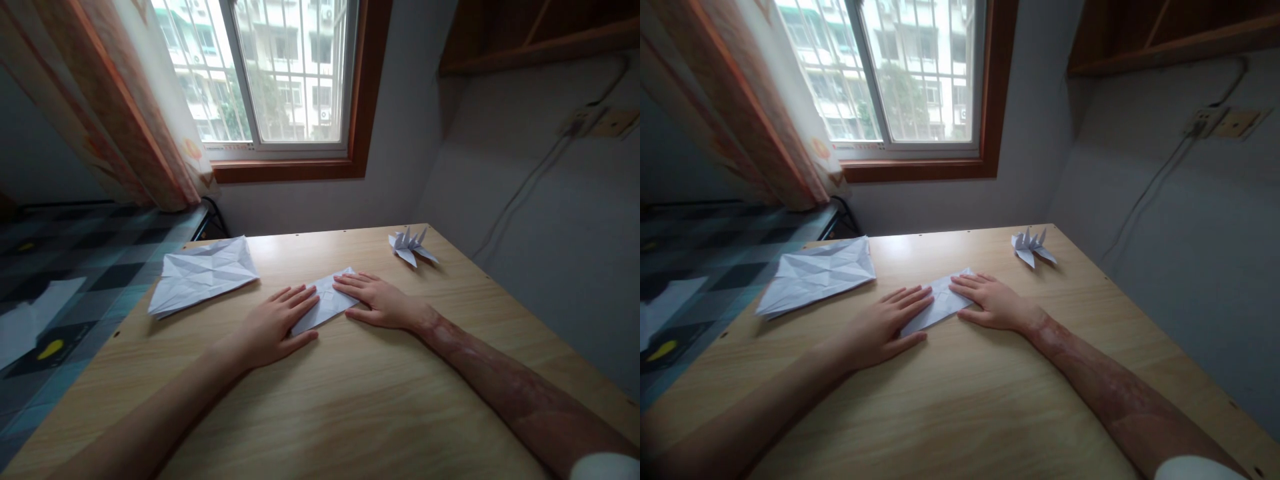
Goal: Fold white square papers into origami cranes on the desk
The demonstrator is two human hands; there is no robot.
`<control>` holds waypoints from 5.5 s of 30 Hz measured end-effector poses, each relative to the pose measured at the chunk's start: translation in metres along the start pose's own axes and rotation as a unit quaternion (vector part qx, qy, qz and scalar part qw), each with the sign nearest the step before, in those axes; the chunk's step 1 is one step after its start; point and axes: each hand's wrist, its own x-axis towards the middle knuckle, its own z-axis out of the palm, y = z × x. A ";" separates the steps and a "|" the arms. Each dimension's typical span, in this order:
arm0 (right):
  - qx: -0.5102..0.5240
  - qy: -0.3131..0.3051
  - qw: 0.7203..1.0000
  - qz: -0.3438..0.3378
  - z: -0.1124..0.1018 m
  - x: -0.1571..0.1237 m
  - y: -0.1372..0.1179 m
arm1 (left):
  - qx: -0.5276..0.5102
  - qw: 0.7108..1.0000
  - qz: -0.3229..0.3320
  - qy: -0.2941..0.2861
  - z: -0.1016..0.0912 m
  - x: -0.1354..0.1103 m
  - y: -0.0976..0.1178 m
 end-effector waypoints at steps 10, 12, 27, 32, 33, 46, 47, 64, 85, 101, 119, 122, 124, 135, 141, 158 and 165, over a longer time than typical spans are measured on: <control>-0.030 0.098 0.994 -0.035 0.001 0.003 0.004 | 0.020 0.984 0.052 0.167 0.007 -0.001 0.008; -0.036 0.115 0.992 -0.043 0.001 0.002 0.005 | 0.006 0.984 0.023 0.177 0.007 -0.002 0.008; 0.391 0.230 0.874 0.176 0.020 0.006 0.008 | -0.415 0.825 -0.258 0.283 0.000 0.012 0.000; 0.245 0.195 0.930 0.193 0.016 0.008 0.014 | -0.219 0.906 -0.225 0.283 0.007 0.007 -0.004; 0.204 0.193 0.941 0.190 0.014 0.008 0.014 | -0.174 0.924 -0.195 0.278 0.007 0.007 -0.001; 0.181 0.187 0.957 0.126 0.012 0.006 0.010 | -0.082 0.993 0.078 -0.026 0.003 0.005 0.029; 0.176 0.189 0.959 0.118 0.011 0.005 0.009 | -0.081 0.993 0.077 -0.026 0.003 0.004 0.028; 0.052 0.078 0.987 -0.130 -0.002 0.005 -0.018 | -0.104 0.992 -0.028 0.063 0.008 0.006 0.029; 0.137 0.038 0.979 -0.149 -0.009 0.002 -0.032 | -0.023 0.997 -0.004 0.075 0.005 0.005 0.029; 0.056 0.097 0.989 -0.093 -0.002 0.009 -0.024 | 0.001 0.999 -0.014 0.046 -0.008 0.009 0.047; 0.044 0.096 0.988 -0.109 0.000 0.008 -0.020 | 0.091 0.995 -0.044 -0.013 -0.014 0.005 0.040; 0.054 0.157 0.984 -0.069 0.003 0.009 -0.018 | -0.041 0.994 -0.095 0.035 -0.020 0.006 0.035; 0.090 0.221 0.971 -0.030 0.005 0.009 -0.015 | -0.185 0.971 -0.131 0.079 -0.025 0.008 0.033; 0.334 0.266 0.885 0.185 0.020 0.010 0.013 | -0.255 0.930 -0.247 0.099 -0.005 0.012 0.022; 0.167 0.191 0.955 0.151 0.018 0.011 0.012 | -0.036 0.971 -0.162 0.170 0.010 0.008 0.021; 0.016 0.055 0.990 -0.128 0.004 0.007 -0.020 | -0.074 0.990 -0.036 0.112 0.014 0.004 0.029; 0.056 0.028 0.990 -0.123 -0.005 0.006 -0.024 | -0.036 0.995 -0.016 0.091 0.009 0.007 0.029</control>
